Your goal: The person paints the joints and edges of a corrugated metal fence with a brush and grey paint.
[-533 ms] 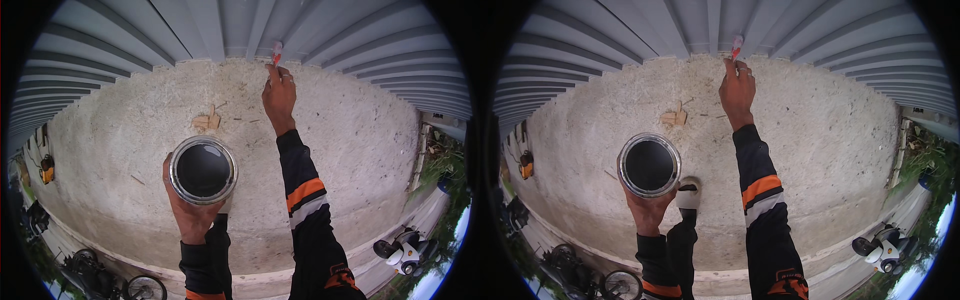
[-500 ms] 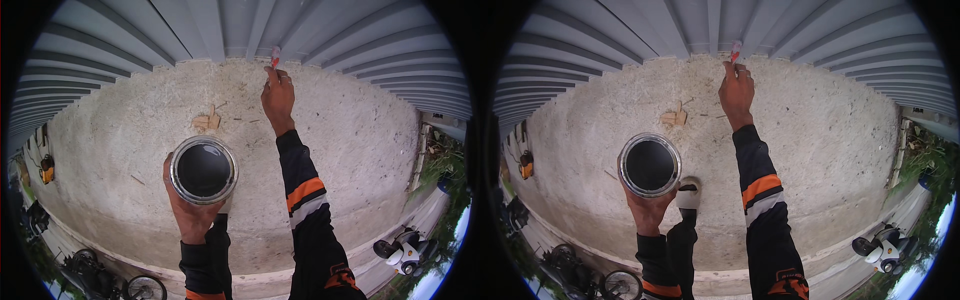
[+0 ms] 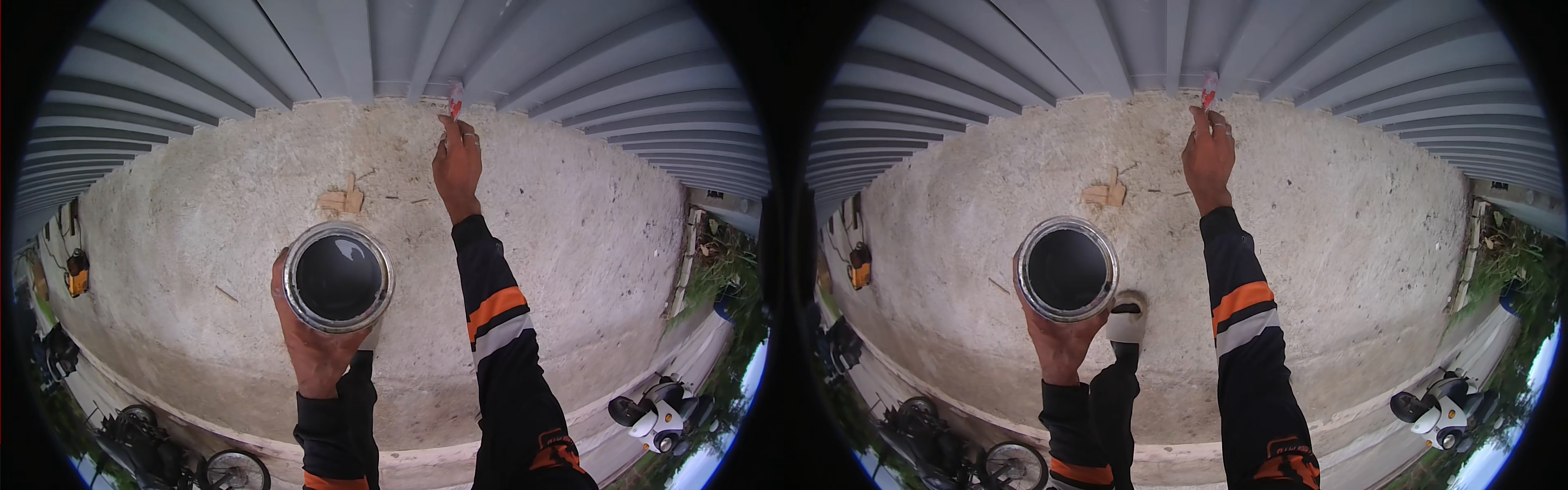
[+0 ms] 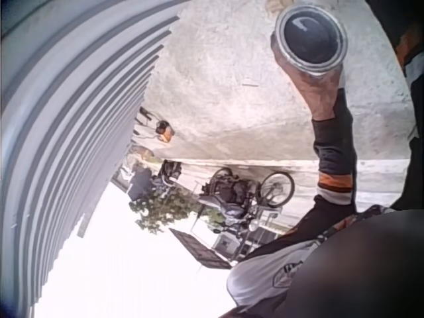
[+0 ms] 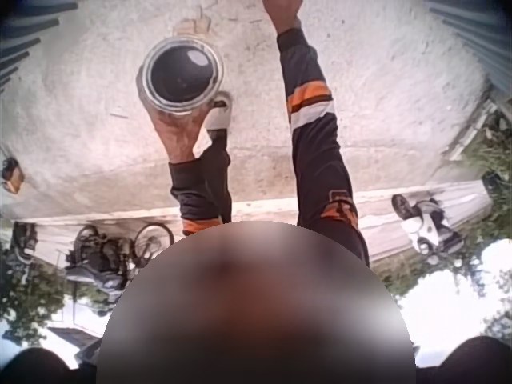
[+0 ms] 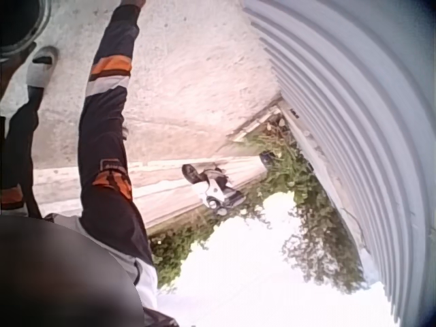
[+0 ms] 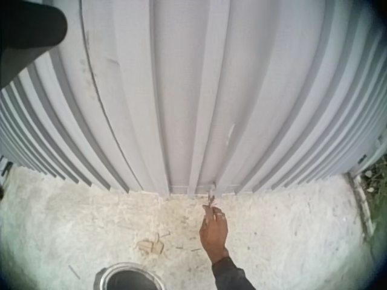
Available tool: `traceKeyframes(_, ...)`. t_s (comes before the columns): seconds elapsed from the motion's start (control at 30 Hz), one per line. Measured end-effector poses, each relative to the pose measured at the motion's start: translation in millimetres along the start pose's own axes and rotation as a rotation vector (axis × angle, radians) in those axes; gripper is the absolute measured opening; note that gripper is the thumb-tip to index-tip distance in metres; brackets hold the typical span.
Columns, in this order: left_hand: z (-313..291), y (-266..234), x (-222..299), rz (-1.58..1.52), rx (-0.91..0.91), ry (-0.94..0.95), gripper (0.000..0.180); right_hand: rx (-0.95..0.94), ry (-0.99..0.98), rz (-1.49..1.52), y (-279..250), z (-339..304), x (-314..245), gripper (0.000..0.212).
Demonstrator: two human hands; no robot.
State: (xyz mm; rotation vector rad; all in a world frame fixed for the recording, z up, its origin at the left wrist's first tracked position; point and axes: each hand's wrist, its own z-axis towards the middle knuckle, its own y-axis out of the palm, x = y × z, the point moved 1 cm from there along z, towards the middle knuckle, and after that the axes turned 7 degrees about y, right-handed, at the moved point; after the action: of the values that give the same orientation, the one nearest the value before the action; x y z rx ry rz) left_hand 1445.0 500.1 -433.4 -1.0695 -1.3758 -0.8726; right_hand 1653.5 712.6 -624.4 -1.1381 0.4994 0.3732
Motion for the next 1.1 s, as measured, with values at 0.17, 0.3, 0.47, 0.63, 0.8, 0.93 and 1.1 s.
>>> traceKeyframes(0.17, 2, 4, -3, 0.1, -0.039, 0.012, 0.121, -0.109, 0.049, -0.031, 16, 2, 15, 0.044)
traceKeyframes(0.3, 3, 4, -1, 0.083, -0.039, 0.016, 0.121, -0.076, 0.066, -0.035, 16, 23, 11, 0.042)
traceKeyframes(0.47, 3, 4, -1, 0.019, 0.008, -0.076, 0.123, 0.015, 0.021, -0.046, -17, 32, -9, 0.042)
traceKeyframes(0.63, 5, -1, -3, 0.086, -0.042, 0.024, 0.123, 0.175, -0.111, 0.057, -66, 42, -28, 0.048)
traceKeyframes(0.8, 4, 3, -2, 0.084, -0.038, 0.012, 0.121, -0.016, -0.034, 0.098, -62, 22, -26, 0.042)
traceKeyframes(0.93, 2, 10, -1, 0.031, -0.046, 0.013, 0.12, -0.101, 0.003, -0.001, -53, 55, -10, 0.038)
traceKeyframes(1.1, 1, 5, 2, 0.056, -0.031, 0.018, 0.12, 0.121, -0.115, 0.112, -63, 45, -31, 0.036)
